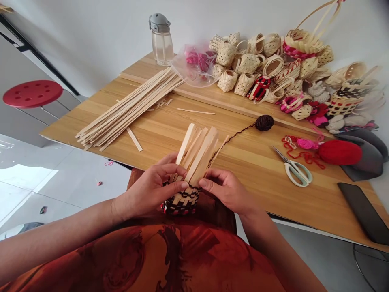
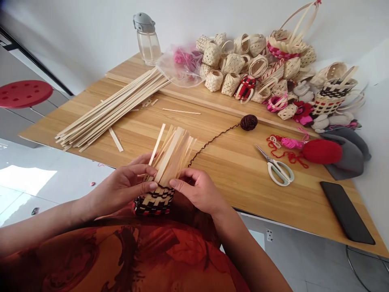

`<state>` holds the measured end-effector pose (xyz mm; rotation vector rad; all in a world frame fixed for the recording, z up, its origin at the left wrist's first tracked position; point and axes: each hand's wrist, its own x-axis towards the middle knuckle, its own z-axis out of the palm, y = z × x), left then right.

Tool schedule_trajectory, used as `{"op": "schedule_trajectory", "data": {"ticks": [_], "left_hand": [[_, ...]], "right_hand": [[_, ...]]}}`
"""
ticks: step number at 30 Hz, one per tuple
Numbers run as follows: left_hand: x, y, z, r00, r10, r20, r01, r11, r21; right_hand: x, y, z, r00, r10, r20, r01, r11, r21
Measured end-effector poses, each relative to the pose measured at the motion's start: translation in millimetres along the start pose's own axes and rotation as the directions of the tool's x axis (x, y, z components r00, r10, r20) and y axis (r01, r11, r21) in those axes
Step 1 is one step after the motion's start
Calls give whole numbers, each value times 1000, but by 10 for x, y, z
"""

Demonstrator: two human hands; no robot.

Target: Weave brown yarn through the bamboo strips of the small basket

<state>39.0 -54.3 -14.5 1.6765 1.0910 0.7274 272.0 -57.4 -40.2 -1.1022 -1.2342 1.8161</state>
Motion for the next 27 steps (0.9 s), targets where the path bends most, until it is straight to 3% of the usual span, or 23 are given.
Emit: {"op": "schedule_trajectory", "data": {"ticks": [3, 5, 8, 11, 14, 18, 20, 24, 27], "left_hand": [[3, 3, -34, 997, -66, 26, 68, 994, -82], [1, -5, -57, 992, -105, 69, 114, 985, -133], [-9, -41, -71, 988, -111, 111, 130, 974, -187], [-22, -71, -78, 988, -100, 114, 122, 971, -206], [-29, -73, -99, 984, -102, 149, 132, 969, -210], [-36, -82, -117, 984, -97, 151, 124, 975, -186], [-38, -96, -109, 986, -95, 139, 118, 978, -169], [-25, -101, -88, 986, -86, 141, 105, 985, -135], [-12, -88, -82, 986, -74, 151, 90, 991, -99]], "right_hand": [[-78, 12, -47, 1000, -24, 11, 25, 996, -80], [-122, 27, -61, 994, -97, -54, 80, 962, -261], [-164, 30, -44, 943, -319, -93, 212, 794, -569], [-204, -18, -18, 894, -447, -30, 325, 694, -642], [-276, -114, -50, 916, -402, 10, 335, 748, -573], [-395, -300, -232, 977, -168, 133, 208, 893, -400], [-430, -434, -360, 976, -122, 182, 191, 882, -431], [-413, -787, -569, 949, -278, 150, 303, 668, -679], [-339, -1054, -612, 878, -457, 141, 369, 460, -807]]}}
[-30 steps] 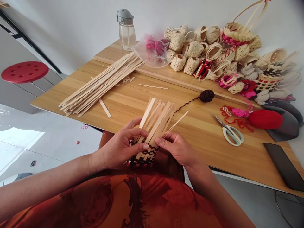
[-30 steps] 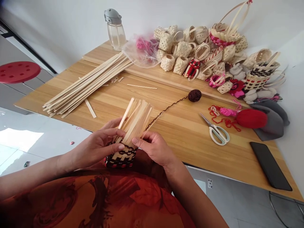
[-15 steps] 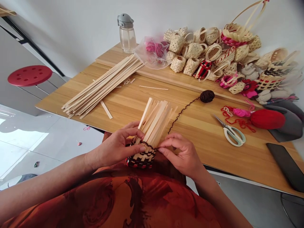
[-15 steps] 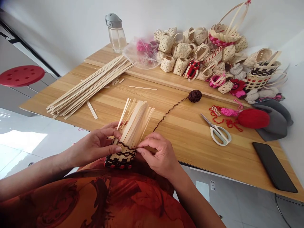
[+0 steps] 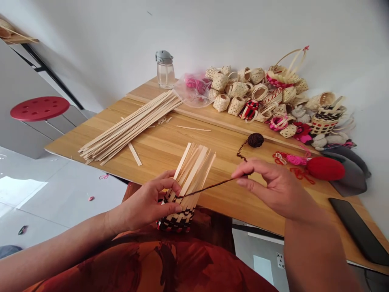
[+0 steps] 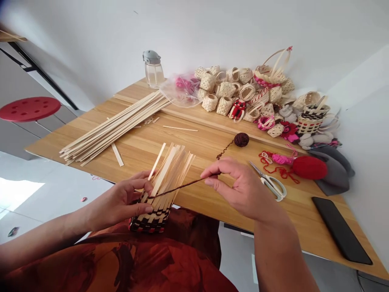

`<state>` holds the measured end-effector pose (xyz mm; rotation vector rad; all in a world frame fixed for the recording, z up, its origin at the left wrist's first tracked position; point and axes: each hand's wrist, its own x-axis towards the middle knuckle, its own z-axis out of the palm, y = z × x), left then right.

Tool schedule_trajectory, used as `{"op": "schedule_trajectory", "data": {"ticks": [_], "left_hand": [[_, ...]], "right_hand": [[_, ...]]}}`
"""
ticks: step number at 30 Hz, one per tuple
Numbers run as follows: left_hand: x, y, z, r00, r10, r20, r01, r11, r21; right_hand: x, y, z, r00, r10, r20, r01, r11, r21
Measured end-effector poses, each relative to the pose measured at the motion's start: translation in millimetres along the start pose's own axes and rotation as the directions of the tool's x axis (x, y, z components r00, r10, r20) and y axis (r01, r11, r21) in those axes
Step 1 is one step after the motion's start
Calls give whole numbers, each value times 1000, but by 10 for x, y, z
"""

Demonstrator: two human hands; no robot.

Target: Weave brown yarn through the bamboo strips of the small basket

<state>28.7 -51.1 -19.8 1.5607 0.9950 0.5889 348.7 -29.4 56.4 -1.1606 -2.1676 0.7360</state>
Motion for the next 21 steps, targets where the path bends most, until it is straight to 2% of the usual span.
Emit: {"op": "schedule_trajectory", "data": {"ticks": [2, 5, 9, 12, 17, 21], "left_hand": [[0, 3, 1, 1000, 3, -3, -3, 1000, 0], [-7, -3, 1, 1000, -7, -3, 7, 999, -31], [-9, -11, 2, 1000, -31, 6, 31, 998, -47], [-6, -21, 5, 998, -56, -1, 55, 996, -74], [-2, -42, -29, 999, -54, 0, 54, 997, -46], [11, -53, -90, 999, -29, 18, 29, 1000, -5]], "right_hand": [[137, -52, -62, 991, -95, -90, 89, 994, -67], [358, -100, -40, 958, -192, -212, 178, 981, -82], [640, -74, 121, 924, -233, -304, 218, 972, -83], [790, -17, 254, 917, -223, -332, 225, 974, -33], [805, 26, 356, 936, -124, -330, 121, 992, -30], [659, -22, 326, 920, -138, -368, 106, 989, -106]]}}
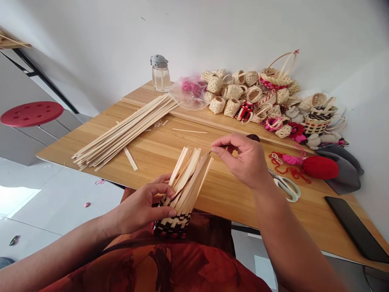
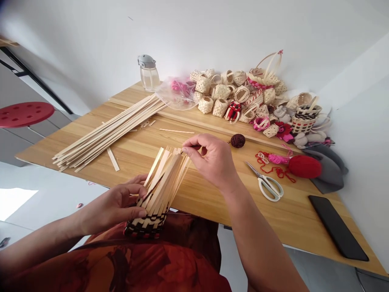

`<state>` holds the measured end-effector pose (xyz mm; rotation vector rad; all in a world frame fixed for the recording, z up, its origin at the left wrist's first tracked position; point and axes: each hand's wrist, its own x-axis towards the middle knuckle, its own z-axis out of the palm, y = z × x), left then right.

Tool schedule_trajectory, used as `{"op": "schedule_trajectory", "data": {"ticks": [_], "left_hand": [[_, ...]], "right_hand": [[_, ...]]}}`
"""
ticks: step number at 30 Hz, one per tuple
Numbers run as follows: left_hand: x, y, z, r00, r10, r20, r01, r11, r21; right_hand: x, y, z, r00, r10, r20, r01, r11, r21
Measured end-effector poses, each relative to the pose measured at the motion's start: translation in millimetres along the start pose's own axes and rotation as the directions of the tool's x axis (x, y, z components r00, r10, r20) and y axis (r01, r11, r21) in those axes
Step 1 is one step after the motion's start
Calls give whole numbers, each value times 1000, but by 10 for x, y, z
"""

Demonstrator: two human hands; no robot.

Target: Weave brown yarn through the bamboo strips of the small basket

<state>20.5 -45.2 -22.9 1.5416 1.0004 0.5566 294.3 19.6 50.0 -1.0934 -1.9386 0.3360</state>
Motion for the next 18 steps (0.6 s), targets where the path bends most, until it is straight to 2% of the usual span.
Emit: {"op": "schedule_trajectory", "data": {"ticks": [7, 12, 18], "left_hand": [[25, 4, -5, 999, 15, 49, -16, 1000, 21], [15, 13, 29, 996, -26, 84, 32, 997, -66], [-8, 18, 50, 996, -67, 50, 75, 982, -175]], "right_hand": [[-34, -74, -69, 993, -118, -29, 115, 991, -69], [35, -121, -35, 984, -173, -33, 171, 984, -55], [-125, -228, -110, 987, -151, -50, 149, 987, -55]]}}
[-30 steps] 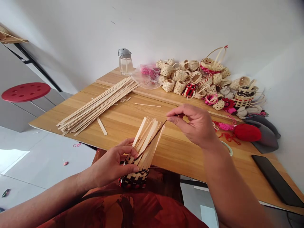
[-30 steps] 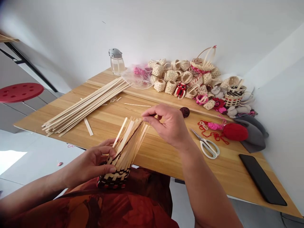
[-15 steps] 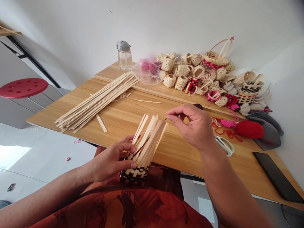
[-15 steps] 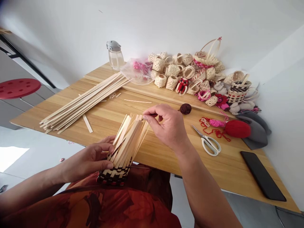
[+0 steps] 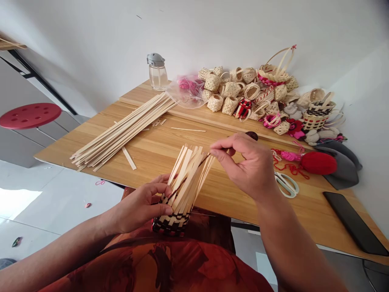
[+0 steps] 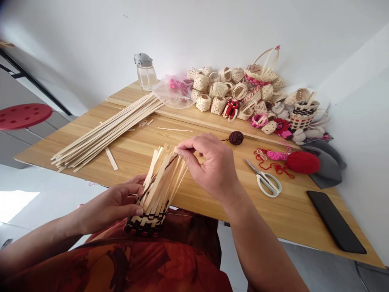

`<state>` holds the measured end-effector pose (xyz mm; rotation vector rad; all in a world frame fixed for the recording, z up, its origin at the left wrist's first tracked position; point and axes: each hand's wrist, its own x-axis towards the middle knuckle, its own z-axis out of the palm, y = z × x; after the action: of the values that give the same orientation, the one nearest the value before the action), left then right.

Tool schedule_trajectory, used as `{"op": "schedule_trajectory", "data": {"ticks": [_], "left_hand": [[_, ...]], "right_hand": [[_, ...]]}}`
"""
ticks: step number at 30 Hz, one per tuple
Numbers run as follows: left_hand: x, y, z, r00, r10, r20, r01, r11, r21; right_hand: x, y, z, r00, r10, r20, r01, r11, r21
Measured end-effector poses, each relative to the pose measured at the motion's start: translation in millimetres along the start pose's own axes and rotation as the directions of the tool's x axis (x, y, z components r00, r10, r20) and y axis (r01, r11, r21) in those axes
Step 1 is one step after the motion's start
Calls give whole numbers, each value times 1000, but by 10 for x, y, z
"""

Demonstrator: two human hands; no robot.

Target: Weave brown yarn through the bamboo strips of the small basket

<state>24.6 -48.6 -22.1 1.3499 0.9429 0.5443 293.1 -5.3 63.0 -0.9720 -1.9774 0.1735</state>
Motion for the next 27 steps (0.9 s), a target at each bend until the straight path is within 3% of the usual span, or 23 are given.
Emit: {"op": "schedule_trajectory", "data": {"ticks": [4, 6, 8, 10, 11, 13, 18, 20, 27], "left_hand": [[-5, 10, 3, 998, -41, -45, 41, 999, -15], [-4, 0, 3, 997, -44, -66, 43, 999, -16], [-6, -18, 7, 996, -45, -74, 43, 999, -26], [-15, -29, 18, 997, -54, -64, 50, 997, -54], [-23, -29, 26, 997, -51, -55, 48, 997, -59], [-44, -16, 40, 999, -14, -48, 12, 999, -36], [-89, 16, 38, 989, 137, -49, -120, 960, 254], [-85, 3, 34, 986, 156, -66, -131, 949, 287], [1, 31, 121, 981, -61, -182, 77, 994, 82]], "right_hand": [[-239, -50, -144, 986, 134, 103, -133, 991, -16], [-353, -56, -224, 939, 227, 259, -227, 973, -30], [-437, -52, -289, 836, 272, 477, -294, 955, -29], [-485, -49, -330, 694, 241, 678, -319, 948, -10], [-498, -50, -343, 630, 213, 747, -325, 946, 4], [-510, -56, -358, 548, 165, 820, -333, 942, 33], [-513, -90, -322, 485, 6, 874, -343, 921, 184], [-518, -108, -261, 463, -60, 884, -350, 904, 245], [-550, -149, -122, 399, -126, 908, -343, 898, 275]]}}
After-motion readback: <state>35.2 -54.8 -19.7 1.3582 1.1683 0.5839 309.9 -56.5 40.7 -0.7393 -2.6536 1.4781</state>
